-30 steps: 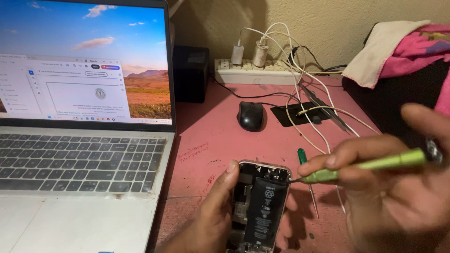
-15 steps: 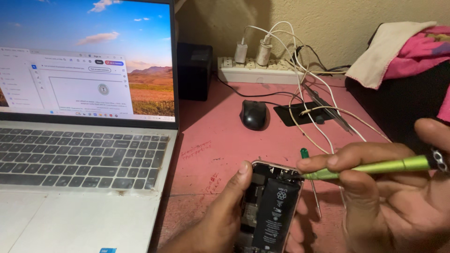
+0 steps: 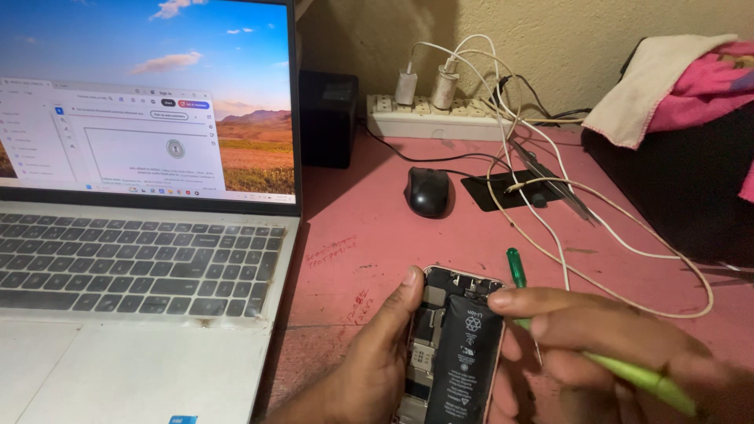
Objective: The person uses a green-handled screwdriver to remove screws and pry open a smartphone. They detach the back cover, disconnect the battery, and remove the battery from the device.
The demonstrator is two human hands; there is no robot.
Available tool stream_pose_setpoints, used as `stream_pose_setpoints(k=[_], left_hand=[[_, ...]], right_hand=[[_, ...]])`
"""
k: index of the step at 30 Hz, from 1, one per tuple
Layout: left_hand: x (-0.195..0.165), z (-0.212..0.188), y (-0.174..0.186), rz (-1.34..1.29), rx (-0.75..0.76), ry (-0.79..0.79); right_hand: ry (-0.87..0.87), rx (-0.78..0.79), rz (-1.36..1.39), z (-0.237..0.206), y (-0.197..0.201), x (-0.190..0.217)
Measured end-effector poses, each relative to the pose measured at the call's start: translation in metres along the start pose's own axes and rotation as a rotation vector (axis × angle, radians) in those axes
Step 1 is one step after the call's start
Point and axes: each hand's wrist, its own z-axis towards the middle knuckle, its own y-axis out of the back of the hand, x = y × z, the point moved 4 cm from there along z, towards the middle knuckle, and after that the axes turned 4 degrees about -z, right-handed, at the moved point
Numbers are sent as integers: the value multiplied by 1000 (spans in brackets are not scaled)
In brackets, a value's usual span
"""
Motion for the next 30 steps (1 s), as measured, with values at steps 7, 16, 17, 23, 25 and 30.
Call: stream_pose_setpoints(k=[7,16,17,23,25,30], left_hand=[[-4,0,-3,67,28,-10],[-8,-7,-15,219,12,13],[-9,-9,-16,218,23,0],[-8,-7,-17,190,81,-31],[-6,-5,-16,159,127,-25],[0,-1,-13,8,200,28]], right_hand=[[392,-288,-499,16,-28,7],[199,-577,-253,26,-24,7],[140,-605,-284,25,-23,6],[170,-561,-458,26,-23,6],[262,-506,-501,29,-25,8],[555,-286,-668,39,-30,16]])
